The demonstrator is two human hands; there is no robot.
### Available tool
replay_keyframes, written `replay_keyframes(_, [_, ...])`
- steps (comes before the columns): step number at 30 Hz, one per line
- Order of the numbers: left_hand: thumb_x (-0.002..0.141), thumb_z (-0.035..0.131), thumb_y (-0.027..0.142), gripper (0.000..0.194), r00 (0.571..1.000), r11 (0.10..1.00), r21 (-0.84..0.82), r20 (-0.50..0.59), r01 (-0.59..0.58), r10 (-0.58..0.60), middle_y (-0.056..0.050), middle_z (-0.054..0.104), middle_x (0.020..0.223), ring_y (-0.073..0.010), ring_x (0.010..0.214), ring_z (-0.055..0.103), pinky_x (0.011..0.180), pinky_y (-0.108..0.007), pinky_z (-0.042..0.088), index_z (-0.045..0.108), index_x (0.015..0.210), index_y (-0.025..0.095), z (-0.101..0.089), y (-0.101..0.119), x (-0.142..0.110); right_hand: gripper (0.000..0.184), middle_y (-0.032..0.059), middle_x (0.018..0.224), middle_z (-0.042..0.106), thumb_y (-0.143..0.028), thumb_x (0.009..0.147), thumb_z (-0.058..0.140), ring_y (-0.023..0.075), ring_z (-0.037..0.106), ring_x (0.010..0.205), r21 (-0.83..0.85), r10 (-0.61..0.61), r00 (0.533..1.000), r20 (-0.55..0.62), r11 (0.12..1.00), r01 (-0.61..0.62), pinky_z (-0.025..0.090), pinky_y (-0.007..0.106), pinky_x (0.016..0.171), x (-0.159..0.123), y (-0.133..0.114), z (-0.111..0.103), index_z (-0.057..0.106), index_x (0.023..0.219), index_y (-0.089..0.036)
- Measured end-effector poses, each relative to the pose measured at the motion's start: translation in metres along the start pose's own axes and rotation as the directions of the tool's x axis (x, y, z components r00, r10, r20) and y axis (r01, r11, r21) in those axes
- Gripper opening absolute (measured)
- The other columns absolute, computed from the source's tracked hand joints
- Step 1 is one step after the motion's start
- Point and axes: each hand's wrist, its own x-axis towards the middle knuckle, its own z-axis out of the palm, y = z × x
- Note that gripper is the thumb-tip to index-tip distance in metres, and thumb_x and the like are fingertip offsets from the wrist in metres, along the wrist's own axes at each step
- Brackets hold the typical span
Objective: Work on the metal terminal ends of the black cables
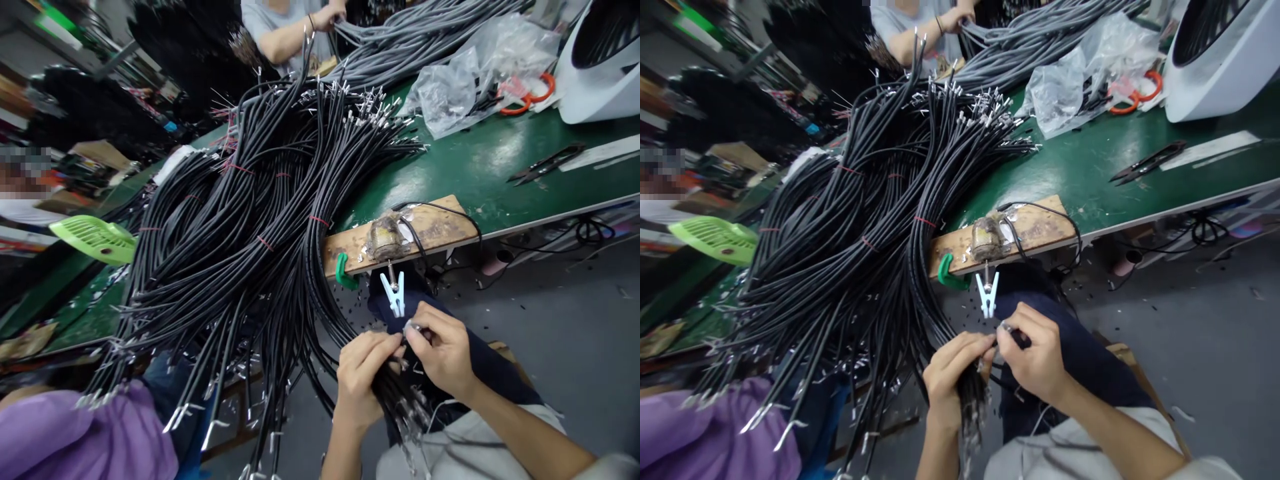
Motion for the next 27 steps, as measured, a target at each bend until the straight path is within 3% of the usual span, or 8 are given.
replay_keyframes(5, [0.084, 0.058, 0.013, 0.009, 0.988, 0.996, -0.055, 0.141, 0.072, -0.063, -0.005, 0.068, 0.074, -0.0161, 0.065, 0.064, 0.061, -0.028, 0.049, 0.064, 0.091, 0.015, -0.001, 0.001, 0.003, 0.044, -0.0053, 0.048, 0.031, -0.025, 0.082, 0.058, 0.0079, 0.032, 0.045, -0.048, 0.207, 0.961, 0.185, 0.978, -0.201, 0.024, 0.025, 0.045, 0.012, 0.005, -0.002, 0.034, 0.045, -0.019])
replay_keyframes(9, [0.081, 0.063, 0.007, 0.011, 0.985, 0.985, -0.034, -0.011, 0.17, -0.17, -0.003, 0.067, 0.072, -0.0142, 0.063, 0.063, 0.061, -0.025, 0.047, 0.064, 0.088, 0.016, 0.004, 0.006, 0.003, 0.04, -0.0025, 0.052, 0.046, -0.039, 0.088, 0.053, 0.0101, 0.042, 0.05, 0.054, 0.334, 0.919, 0.209, 0.935, -0.352, 0.032, 0.023, 0.048, 0.02, 0.008, -0.021, 0.053, 0.055, -0.016])
replay_keyframes(13, [0.08, 0.063, 0.004, 0.014, 0.98, 0.98, -0.028, -0.037, 0.195, -0.196, -0.004, 0.065, 0.075, -0.0139, 0.067, 0.062, 0.063, -0.023, 0.048, 0.063, 0.087, 0.015, 0.006, 0.01, 0.003, 0.017, 0.0017, 0.07, 0.058, -0.032, 0.082, 0.065, 0.0142, 0.051, 0.066, 0.036, 0.263, 0.869, 0.418, 0.952, -0.305, 0.039, 0.025, 0.061, 0.022, 0.002, -0.032, 0.066, 0.074, -0.016])
replay_keyframes(17, [0.08, 0.062, 0.006, 0.013, 0.974, 0.974, 0.027, 0.0, 0.226, -0.226, -0.004, 0.062, 0.076, -0.0138, 0.069, 0.061, 0.062, -0.022, 0.046, 0.061, 0.089, 0.015, 0.007, 0.009, 0.004, 0.021, -0.0003, 0.064, 0.05, -0.027, 0.08, 0.067, 0.0134, 0.046, 0.063, 0.165, 0.305, 0.929, 0.211, 0.925, -0.341, 0.037, 0.025, 0.059, 0.007, 0.001, -0.012, 0.061, 0.062, -0.017])
replay_keyframes(19, [0.08, 0.063, 0.007, 0.012, 0.971, 0.97, 0.047, -0.02, 0.239, -0.239, -0.002, 0.061, 0.073, -0.013, 0.066, 0.059, 0.06, -0.022, 0.045, 0.06, 0.087, 0.015, 0.008, 0.009, 0.003, 0.024, -0.0013, 0.062, 0.05, -0.032, 0.078, 0.069, 0.0123, 0.048, 0.059, 0.414, 0.437, 0.88, 0.185, 0.777, -0.473, 0.039, 0.024, 0.058, -0.002, 0.002, 0.002, 0.059, 0.063, -0.017])
replay_keyframes(23, [0.081, 0.063, 0.008, 0.01, 0.961, 0.961, 0.058, -0.081, 0.27, -0.265, -0.001, 0.061, 0.074, -0.0126, 0.067, 0.059, 0.062, -0.022, 0.045, 0.059, 0.086, 0.016, 0.014, 0.006, 0.0, 0.029, -0.002, 0.058, 0.056, -0.04, 0.071, 0.076, 0.0106, 0.051, 0.052, 0.739, 0.646, 0.663, 0.378, 0.22, -0.636, 0.042, 0.023, 0.053, -0.012, -0.001, 0.02, 0.058, 0.067, -0.017])
replay_keyframes(25, [0.082, 0.062, 0.01, 0.008, 0.956, 0.957, 0.051, -0.082, 0.287, -0.282, -0.002, 0.061, 0.075, -0.0131, 0.068, 0.059, 0.062, -0.023, 0.045, 0.059, 0.086, 0.016, 0.017, 0.005, -0.001, 0.029, -0.0015, 0.058, 0.057, -0.037, 0.066, 0.079, 0.01, 0.051, 0.051, 0.761, 0.677, 0.598, 0.43, 0.085, -0.644, 0.042, 0.021, 0.052, -0.011, -0.004, 0.022, 0.059, 0.066, -0.017])
replay_keyframes(27, [0.082, 0.062, 0.011, 0.008, 0.959, 0.96, 0.041, -0.075, 0.278, -0.275, -0.002, 0.062, 0.076, -0.0138, 0.069, 0.06, 0.062, -0.023, 0.045, 0.06, 0.088, 0.016, 0.019, 0.005, -0.002, 0.029, -0.0007, 0.06, 0.058, -0.037, 0.066, 0.079, 0.01, 0.053, 0.053, 0.758, 0.671, 0.601, 0.435, 0.087, -0.647, 0.044, 0.021, 0.053, -0.009, -0.005, 0.02, 0.06, 0.066, -0.016])
